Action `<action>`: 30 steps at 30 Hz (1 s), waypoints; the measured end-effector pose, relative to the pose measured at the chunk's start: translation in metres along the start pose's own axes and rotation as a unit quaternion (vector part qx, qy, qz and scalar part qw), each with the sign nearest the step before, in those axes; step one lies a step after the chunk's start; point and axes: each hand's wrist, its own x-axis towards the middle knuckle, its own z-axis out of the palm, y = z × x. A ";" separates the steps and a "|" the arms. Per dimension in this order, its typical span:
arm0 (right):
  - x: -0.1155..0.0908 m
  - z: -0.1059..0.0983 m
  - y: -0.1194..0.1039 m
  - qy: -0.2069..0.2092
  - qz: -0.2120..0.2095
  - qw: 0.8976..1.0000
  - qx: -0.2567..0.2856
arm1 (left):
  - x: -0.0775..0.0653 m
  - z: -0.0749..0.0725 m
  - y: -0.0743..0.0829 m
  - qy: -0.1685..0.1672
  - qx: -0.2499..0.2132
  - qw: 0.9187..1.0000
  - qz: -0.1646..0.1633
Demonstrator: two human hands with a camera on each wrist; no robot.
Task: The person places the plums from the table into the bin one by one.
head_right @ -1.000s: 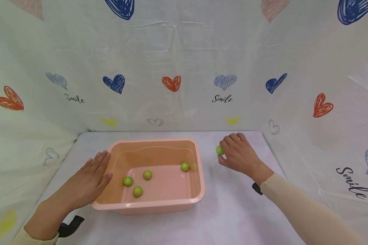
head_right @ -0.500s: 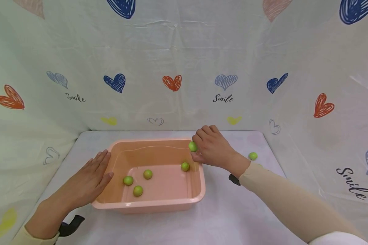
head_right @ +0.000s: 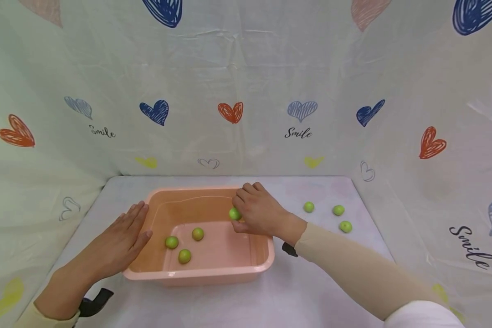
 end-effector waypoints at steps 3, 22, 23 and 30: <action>0.003 0.003 -0.005 0.000 -0.003 1.000 0.004 | 0.000 0.001 -0.001 0.005 -0.003 1.000 0.005; 0.009 0.011 -0.016 -0.022 -0.001 1.000 0.008 | 0.000 0.001 -0.003 0.005 -0.009 1.000 0.011; 0.009 0.011 -0.016 -0.020 -0.002 1.000 0.008 | 0.000 0.001 -0.003 0.005 -0.009 1.000 0.011; 0.007 0.012 -0.016 -0.014 0.002 1.000 0.026 | 0.000 0.001 -0.003 0.006 -0.011 1.000 0.012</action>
